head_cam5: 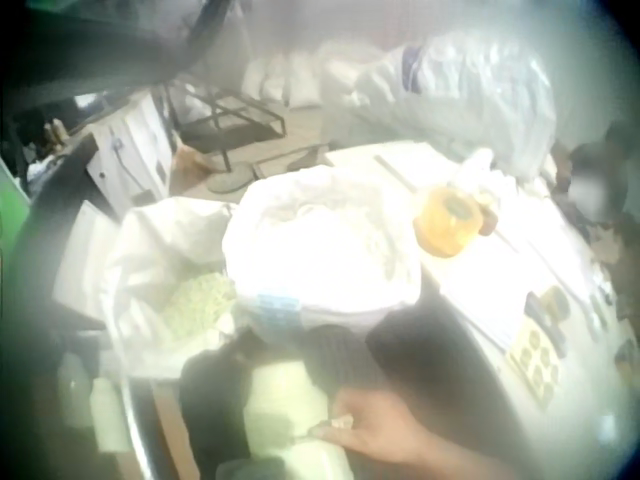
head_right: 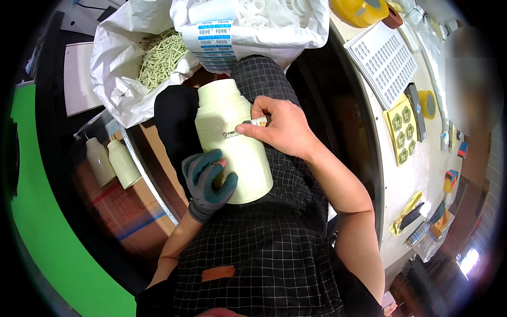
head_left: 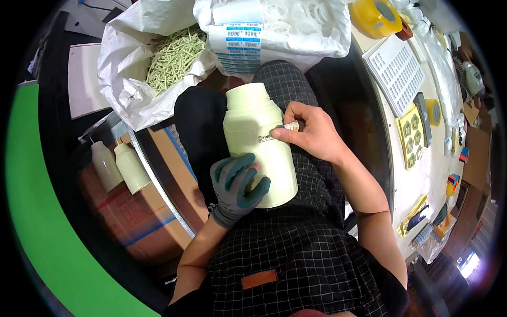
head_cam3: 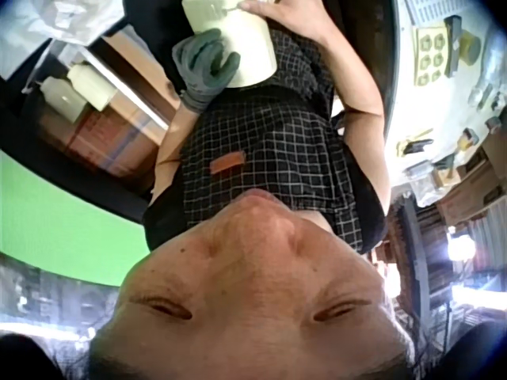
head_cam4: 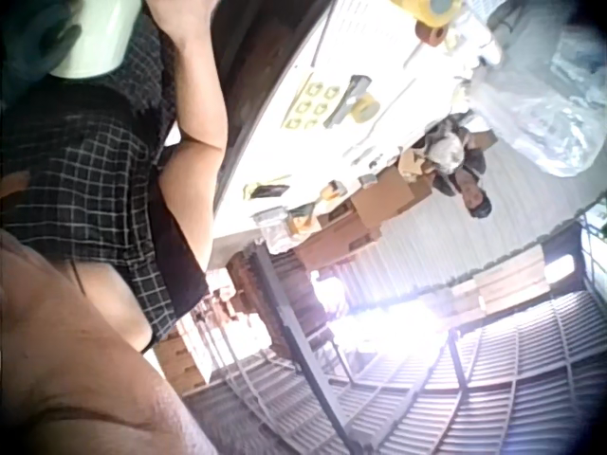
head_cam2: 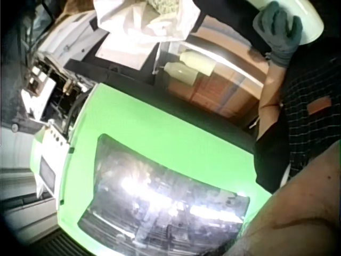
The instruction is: The person applies decorative labels and brand stickers to a large plastic jug, picking stickers from sheets on the table and pressing them onto the jug surface by hand.
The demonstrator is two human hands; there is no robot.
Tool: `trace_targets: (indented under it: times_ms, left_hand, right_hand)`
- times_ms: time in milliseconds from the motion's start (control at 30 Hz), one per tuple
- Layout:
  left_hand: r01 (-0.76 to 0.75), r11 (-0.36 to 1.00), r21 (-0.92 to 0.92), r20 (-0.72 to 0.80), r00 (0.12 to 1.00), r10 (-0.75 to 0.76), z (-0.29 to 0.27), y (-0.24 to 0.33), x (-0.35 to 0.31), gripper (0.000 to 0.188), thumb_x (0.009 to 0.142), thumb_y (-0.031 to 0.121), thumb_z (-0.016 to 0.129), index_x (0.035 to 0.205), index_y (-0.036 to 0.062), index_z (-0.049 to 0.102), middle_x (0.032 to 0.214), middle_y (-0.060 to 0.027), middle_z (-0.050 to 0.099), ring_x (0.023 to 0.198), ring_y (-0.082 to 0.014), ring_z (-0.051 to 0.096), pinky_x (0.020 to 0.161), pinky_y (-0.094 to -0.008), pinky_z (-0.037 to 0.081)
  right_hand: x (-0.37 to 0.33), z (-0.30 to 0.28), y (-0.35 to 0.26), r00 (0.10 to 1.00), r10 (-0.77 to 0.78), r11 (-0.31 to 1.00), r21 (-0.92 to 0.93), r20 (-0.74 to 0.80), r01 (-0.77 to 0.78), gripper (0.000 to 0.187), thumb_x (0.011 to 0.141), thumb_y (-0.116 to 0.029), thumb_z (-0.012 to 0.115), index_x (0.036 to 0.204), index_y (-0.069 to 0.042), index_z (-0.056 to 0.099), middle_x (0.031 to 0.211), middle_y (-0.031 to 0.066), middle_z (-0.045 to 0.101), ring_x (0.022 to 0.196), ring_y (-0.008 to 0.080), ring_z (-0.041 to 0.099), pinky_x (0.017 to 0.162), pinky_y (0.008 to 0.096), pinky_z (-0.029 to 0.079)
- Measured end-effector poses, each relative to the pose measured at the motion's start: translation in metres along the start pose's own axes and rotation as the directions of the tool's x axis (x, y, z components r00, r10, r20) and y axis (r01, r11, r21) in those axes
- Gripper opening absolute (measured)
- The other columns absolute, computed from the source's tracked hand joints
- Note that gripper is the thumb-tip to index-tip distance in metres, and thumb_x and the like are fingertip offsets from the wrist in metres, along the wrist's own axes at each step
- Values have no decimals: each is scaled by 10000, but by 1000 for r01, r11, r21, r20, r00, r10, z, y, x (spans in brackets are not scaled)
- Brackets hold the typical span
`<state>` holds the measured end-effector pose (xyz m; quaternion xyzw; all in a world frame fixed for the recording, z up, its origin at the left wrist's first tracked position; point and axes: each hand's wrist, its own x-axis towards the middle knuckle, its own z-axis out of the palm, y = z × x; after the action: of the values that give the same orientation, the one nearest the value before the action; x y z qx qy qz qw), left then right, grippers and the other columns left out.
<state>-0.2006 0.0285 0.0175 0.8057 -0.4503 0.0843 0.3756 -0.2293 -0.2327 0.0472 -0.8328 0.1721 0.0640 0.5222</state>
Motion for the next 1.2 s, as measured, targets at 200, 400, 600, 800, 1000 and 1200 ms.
trace_targets:
  times_ms: [200,400,600,800,1000,1200]
  left_hand:
    - [-80,997,11,12,997,80,3,-3,-1,526,722,157,860,1191,84,631,1282,-132,636,1072,-330,591,913,-487,489]
    - [-154,978,140,77,987,144,5,-1,6,377,832,257,769,1171,108,696,1383,-120,631,1233,-330,560,1025,-495,441]
    - [-8,999,51,150,989,0,-1,3,10,485,818,175,731,1290,87,660,1470,-145,595,1323,-435,475,1126,-542,374]
    - [-22,997,68,222,975,7,-9,4,25,448,819,128,734,1259,73,669,1449,-150,614,1312,-397,527,1123,-515,386]
    - [482,818,-314,2,862,-508,-23,-20,105,472,936,75,738,1389,-7,634,1207,-97,707,1010,-179,669,841,-325,540]
    - [611,515,-601,530,787,-315,-9,-99,140,372,1004,110,679,1344,-37,645,1187,-40,702,952,-81,613,843,-211,492]
  right_hand:
    - [-2,-2,-6,1000,18,1000,-8,3,-18,443,839,-388,893,799,-48,612,687,5,584,673,76,527,615,277,445]
    - [-3,-3,-6,999,-14,996,-84,-30,12,459,824,-433,884,808,-60,618,671,52,607,641,173,583,606,328,468]
    - [0,-15,11,974,112,949,-268,-196,-163,540,767,-545,877,805,-80,605,654,85,627,638,313,661,602,403,509]
    - [-2,12,-3,980,-51,975,-223,-190,7,585,745,-564,886,934,-83,612,899,103,687,802,312,699,705,399,549]
    - [-22,37,15,877,-318,945,-188,-360,266,509,803,-449,886,1050,-75,645,1077,127,667,820,313,701,721,402,554]
    - [-70,-4,-5,918,-249,934,176,-308,312,280,928,-286,799,996,-57,653,879,99,662,798,232,684,713,353,532]
